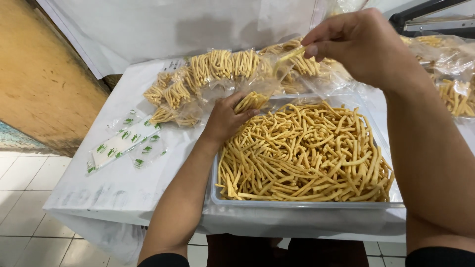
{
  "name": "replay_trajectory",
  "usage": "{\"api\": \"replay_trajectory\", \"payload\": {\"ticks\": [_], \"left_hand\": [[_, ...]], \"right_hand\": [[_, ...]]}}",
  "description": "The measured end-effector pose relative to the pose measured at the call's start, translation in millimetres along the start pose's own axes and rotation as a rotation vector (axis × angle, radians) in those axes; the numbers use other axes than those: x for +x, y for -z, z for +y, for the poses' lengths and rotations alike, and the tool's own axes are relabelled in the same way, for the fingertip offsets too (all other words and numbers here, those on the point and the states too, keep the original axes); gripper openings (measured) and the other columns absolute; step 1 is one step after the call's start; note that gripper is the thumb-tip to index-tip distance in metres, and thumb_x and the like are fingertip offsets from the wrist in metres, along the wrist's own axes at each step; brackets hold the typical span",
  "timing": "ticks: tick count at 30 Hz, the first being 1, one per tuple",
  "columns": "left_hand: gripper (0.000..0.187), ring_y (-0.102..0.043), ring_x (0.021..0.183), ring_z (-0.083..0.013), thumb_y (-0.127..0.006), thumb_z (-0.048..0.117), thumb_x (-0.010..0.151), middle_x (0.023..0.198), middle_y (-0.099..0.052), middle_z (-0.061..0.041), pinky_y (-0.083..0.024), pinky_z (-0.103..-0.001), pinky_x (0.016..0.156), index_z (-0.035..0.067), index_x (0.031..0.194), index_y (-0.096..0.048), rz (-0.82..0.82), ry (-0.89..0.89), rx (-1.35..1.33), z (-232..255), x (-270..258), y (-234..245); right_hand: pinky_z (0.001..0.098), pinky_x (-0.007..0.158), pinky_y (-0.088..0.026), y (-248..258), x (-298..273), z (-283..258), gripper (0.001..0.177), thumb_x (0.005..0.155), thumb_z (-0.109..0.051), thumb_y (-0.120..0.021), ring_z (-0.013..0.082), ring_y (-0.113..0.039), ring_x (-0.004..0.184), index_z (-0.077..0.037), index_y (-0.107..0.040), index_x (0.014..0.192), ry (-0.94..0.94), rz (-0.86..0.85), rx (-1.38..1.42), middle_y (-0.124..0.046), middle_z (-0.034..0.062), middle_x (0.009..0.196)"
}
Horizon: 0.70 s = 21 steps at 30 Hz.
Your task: Packaging thin snack sticks into small plastic bags from a tray.
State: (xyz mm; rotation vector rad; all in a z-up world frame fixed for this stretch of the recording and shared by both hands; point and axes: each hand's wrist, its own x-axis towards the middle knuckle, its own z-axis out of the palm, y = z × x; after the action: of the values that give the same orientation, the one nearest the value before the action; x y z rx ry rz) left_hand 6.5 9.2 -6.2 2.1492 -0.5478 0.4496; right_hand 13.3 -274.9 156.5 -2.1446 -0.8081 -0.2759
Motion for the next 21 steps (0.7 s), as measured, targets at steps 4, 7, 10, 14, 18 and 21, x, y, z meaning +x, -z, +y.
{"api": "replay_trajectory", "payload": {"ticks": [4, 7, 10, 14, 18, 21], "left_hand": [[0.065, -0.077, 0.089, -0.0208, -0.079, 0.036, 0.085, 0.111, -0.077, -0.012, -0.062, -0.030, 0.075, 0.008, 0.139, -0.059, 0.004, 0.055, -0.011, 0, -2, -2], [0.050, -0.067, 0.074, -0.0160, -0.075, 0.047, 0.084, 0.095, -0.071, -0.004, -0.051, -0.028, 0.061, 0.010, 0.118, -0.071, -0.069, 0.043, -0.058, 13, -1, 2], [0.072, -0.067, 0.071, -0.0178, -0.068, 0.056, 0.082, 0.101, -0.071, -0.009, -0.056, -0.027, 0.056, 0.006, 0.134, -0.064, -0.171, 0.122, -0.027, 20, -1, 5], [0.052, -0.069, 0.074, -0.0208, -0.073, 0.045, 0.085, 0.099, -0.073, -0.010, -0.055, -0.029, 0.062, 0.006, 0.119, -0.068, -0.171, 0.079, -0.066, 19, -2, 4], [0.035, -0.076, 0.090, -0.0266, -0.091, 0.032, 0.076, 0.090, -0.079, -0.009, -0.058, -0.039, 0.081, 0.012, 0.099, -0.074, -0.073, 0.166, -0.169, 25, -8, 3], [0.040, -0.070, 0.083, -0.0195, -0.093, 0.032, 0.071, 0.086, -0.076, -0.008, -0.056, -0.036, 0.076, 0.011, 0.098, -0.074, -0.086, 0.254, -0.154, 15, -11, -2]], "right_hand": [[0.0182, 0.075, -0.051, 3, -5, 9, 0.009, 0.104, -0.005, -0.077, 0.0066, -0.064, 0.081, -0.004, -0.074, 0.111, -0.009, 0.056, 0.201, -0.071, 0.0040, 0.093], [0.0171, 0.081, -0.055, -11, 0, 3, 0.005, 0.102, -0.005, -0.075, 0.0070, -0.065, 0.086, -0.006, -0.075, 0.106, -0.064, 0.010, 0.163, -0.074, 0.0042, 0.098], [0.0298, 0.081, -0.056, -33, 7, 5, 0.005, 0.096, -0.005, -0.071, 0.0178, -0.060, 0.098, -0.008, -0.074, 0.095, -0.074, -0.093, 0.122, -0.065, 0.0085, 0.126], [0.0323, 0.093, -0.055, -60, 15, 23, 0.003, 0.089, -0.013, -0.079, 0.0183, -0.064, 0.111, -0.015, -0.077, 0.091, -0.068, -0.117, 0.272, -0.067, 0.0062, 0.123], [0.0292, 0.081, -0.053, -86, 7, 40, 0.009, 0.090, 0.004, -0.077, 0.0176, -0.065, 0.094, 0.000, -0.076, 0.097, 0.002, -0.124, 0.405, -0.070, 0.0107, 0.102], [0.0337, 0.080, -0.053, -93, 8, 42, 0.008, 0.086, 0.000, -0.081, 0.0216, -0.067, 0.087, -0.003, -0.079, 0.094, 0.047, -0.210, 0.256, -0.073, 0.0116, 0.091]]}}
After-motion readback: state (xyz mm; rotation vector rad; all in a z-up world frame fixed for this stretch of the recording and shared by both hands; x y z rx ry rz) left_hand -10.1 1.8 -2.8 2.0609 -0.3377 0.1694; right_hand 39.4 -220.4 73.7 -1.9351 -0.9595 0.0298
